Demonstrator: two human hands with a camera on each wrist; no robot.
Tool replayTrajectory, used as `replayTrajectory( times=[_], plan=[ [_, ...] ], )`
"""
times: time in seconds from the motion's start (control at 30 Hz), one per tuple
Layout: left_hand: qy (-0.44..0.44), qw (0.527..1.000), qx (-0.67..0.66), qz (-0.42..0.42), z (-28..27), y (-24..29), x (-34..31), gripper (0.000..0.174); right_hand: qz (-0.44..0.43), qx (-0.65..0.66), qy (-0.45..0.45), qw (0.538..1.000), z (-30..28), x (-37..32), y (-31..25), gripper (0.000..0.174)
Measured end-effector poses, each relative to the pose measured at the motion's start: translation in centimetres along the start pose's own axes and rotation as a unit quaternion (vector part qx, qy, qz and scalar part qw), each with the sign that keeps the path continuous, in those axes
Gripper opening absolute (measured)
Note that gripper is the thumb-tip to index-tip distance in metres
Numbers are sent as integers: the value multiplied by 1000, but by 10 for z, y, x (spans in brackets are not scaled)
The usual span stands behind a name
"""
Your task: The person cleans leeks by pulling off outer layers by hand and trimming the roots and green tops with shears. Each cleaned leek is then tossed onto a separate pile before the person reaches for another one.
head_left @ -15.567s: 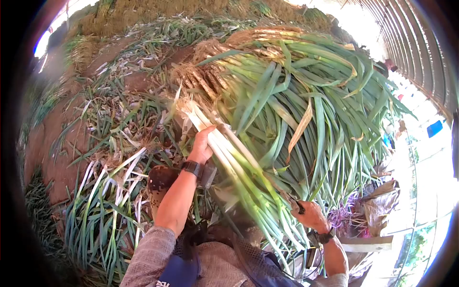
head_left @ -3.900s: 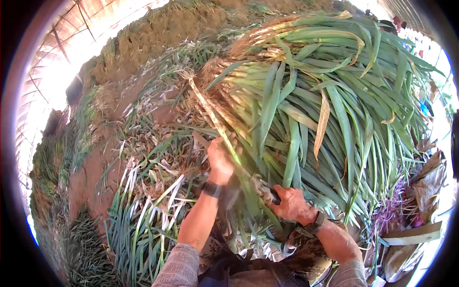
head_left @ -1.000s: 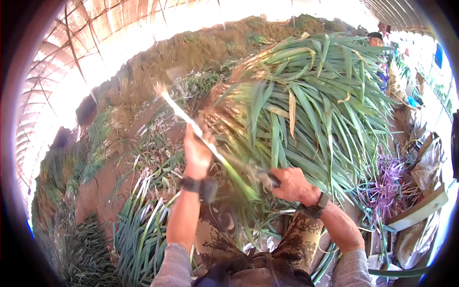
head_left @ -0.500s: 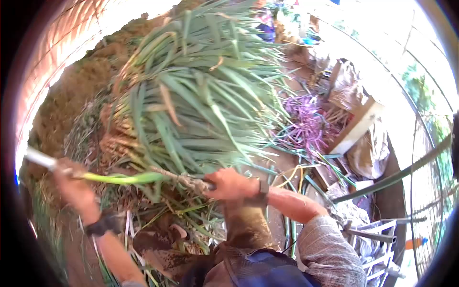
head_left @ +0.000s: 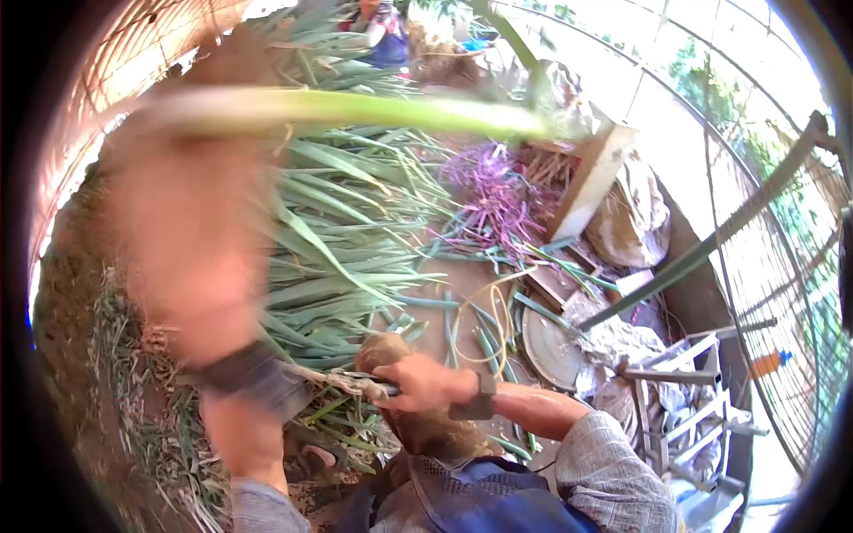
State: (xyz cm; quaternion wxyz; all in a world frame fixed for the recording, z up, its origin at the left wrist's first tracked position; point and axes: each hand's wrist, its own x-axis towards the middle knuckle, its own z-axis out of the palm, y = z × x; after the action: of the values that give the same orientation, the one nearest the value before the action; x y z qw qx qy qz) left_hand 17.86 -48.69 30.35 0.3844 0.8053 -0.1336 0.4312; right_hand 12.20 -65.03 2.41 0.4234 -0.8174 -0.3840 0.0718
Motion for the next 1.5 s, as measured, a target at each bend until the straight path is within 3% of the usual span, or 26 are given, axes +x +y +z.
replayTrajectory(
  times=[0.03,0.1,0.13,0.17,0.2,0.27,0.3,0.33,0.4,0.47,0.53,0.57,0.6,0.67,0.7,0.77,0.8,0.83,0.97,1.03,1.07,1.1,1.17,1.27,1.33,1.5],
  plan=[
    [-142,987,-65,40,64,-9,-25,29,20,2,-22,1000,-4,-1,-7,40],
    [-441,873,-201,51,188,-24,-73,57,24,-17,-58,998,-7,2,-9,41],
    [-432,883,-177,44,183,-21,-97,51,23,-16,-60,998,-3,-1,-5,41],
    [-424,892,-154,36,176,-17,-122,45,-18,-21,9,1000,2,-4,1,40],
    [-508,830,-223,-44,160,-20,-118,44,-56,-22,80,995,8,-7,5,40],
    [-429,825,-346,-123,101,-29,-105,39,93,-19,-53,994,-17,-12,-7,44],
    [-330,856,-368,-149,75,-46,-104,37,46,23,1,999,-6,-15,13,48],
    [-220,885,-375,-169,42,-66,-102,36,105,85,-22,991,-29,-15,-6,51],
    [-41,852,-456,-255,-32,-127,-116,34,127,49,-33,990,-36,-4,12,50],
    [53,854,-390,-339,-98,-176,-166,36,157,-32,-75,984,-54,12,13,40],
    [-39,837,-190,-511,-125,-185,-225,34,41,-119,-19,992,-55,36,19,34],
    [-110,823,-181,-527,-122,-184,-261,32,25,-154,-22,988,-56,50,12,35],
    [-262,911,-37,-317,-112,-218,-327,31,4,-187,-26,982,-55,67,2,36],
    [-380,754,-97,-527,-77,-202,-394,27,-28,-179,-36,983,-45,98,-12,34],
    [-543,664,-34,-512,-53,-214,-434,53,-3,-182,-78,980,-41,112,-24,31],
    [-627,562,-118,-527,-19,-214,-504,64,-47,-189,-106,975,-24,133,-22,31],
    [-701,543,-144,-440,-17,-217,-505,61,-84,-195,-118,970,-16,148,-23,31],
    [-728,532,-147,-408,-13,-215,-510,60,-50,-201,-138,968,-10,161,-34,31],
    [-748,523,-48,-405,-21,-206,-538,57,-3,-237,-141,961,23,195,-3,45],
    [-739,522,-55,-423,-22,-205,-546,55,-25,-239,-179,954,30,210,-2,45],
    [-734,521,-66,-432,-21,-208,-548,54,48,-185,-265,945,34,229,-7,41],
    [-727,522,-80,-439,-20,-211,-548,53,-42,-220,-209,952,43,230,2,37],
    [-718,517,-106,-454,-19,-229,-545,51,112,-154,-341,921,50,261,-2,33],
    [-719,505,-137,-457,-18,-254,-534,49,3,-111,-292,950,69,273,34,31],
    [-723,496,-148,-458,-24,-264,-524,48,12,-44,-269,962,74,289,26,33],
    [-721,505,-158,-448,-47,-295,-485,44,32,-61,-325,943,59,302,17,35]
  ],
)
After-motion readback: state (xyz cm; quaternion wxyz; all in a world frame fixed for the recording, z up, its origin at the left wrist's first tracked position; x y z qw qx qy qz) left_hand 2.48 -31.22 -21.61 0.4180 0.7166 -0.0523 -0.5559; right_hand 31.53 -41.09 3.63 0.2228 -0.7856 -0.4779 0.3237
